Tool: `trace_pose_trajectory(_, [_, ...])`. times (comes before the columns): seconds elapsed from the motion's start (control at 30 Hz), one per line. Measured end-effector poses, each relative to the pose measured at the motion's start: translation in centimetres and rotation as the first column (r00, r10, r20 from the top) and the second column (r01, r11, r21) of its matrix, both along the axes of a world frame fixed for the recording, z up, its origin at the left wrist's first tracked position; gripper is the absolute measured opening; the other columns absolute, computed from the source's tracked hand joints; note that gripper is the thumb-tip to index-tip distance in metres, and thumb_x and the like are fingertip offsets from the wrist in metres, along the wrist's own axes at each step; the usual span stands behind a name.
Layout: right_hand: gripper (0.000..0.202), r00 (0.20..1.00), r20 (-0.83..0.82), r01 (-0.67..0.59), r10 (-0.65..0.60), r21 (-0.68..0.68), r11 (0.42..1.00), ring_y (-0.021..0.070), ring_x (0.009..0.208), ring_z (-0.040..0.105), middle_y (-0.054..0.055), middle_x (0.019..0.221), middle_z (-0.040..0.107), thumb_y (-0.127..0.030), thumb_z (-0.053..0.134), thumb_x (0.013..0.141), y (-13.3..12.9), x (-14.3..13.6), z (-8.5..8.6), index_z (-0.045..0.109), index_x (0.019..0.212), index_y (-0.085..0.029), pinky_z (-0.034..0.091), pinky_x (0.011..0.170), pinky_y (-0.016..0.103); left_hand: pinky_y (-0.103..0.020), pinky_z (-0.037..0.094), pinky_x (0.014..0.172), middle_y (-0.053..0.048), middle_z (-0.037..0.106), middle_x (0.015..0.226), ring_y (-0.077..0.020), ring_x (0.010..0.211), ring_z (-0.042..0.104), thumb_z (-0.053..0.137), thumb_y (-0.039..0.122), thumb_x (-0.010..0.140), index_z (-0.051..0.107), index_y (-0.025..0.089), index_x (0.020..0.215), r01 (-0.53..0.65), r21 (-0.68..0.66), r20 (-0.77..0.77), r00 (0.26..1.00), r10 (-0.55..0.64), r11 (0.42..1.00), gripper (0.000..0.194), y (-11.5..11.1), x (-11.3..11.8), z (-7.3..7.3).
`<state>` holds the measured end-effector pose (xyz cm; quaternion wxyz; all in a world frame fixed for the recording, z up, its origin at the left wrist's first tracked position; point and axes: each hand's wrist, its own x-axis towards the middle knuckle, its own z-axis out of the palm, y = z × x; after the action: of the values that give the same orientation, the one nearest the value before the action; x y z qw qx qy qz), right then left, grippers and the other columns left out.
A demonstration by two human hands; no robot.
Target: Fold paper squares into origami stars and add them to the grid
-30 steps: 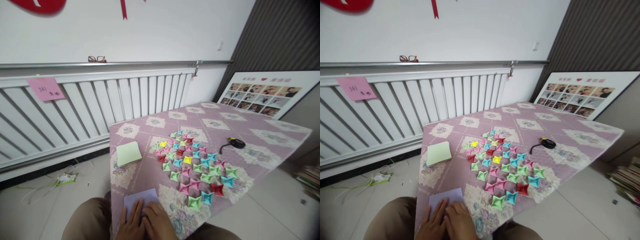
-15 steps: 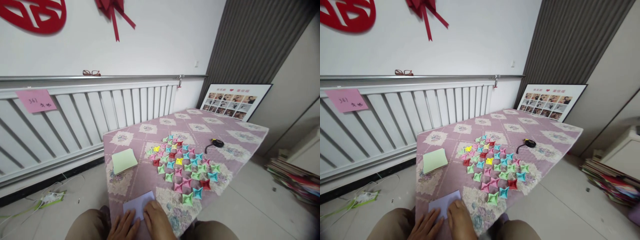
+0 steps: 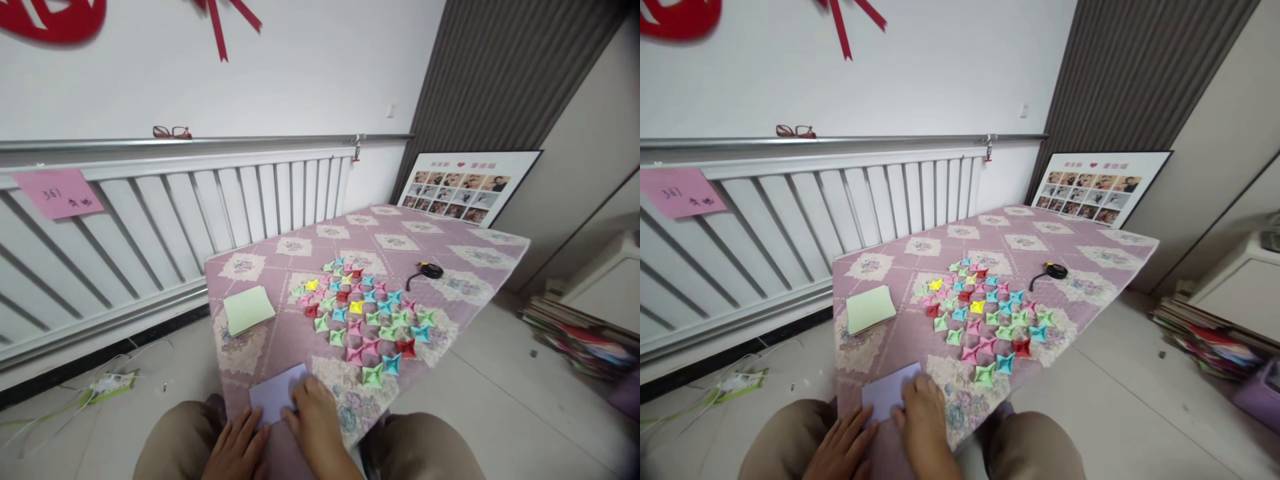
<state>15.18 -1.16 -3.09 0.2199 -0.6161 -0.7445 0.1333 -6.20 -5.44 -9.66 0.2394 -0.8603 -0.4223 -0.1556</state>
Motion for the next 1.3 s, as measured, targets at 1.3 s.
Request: trace_pose_trajectory(1.3, [0.021,0.975,0.138,-0.213,0.172,0.373,0.903,0.0240,0.092,0.057,0.009,0.099,0.063,-0.024,0.047,0.090,-0.7,2.7,-3.4,0.062,0.104,-0.020,0.044,0.082,0.038,-0.040,0.043,0.102,-0.004,0.049,0.139,-0.0248,0.131,0.040,0.054,0.022,0.085,0.055,0.023,0.123,-0.162,-0.489,0.180,0.943,0.280,0.857,0.038,-2.5,0.6,4.6])
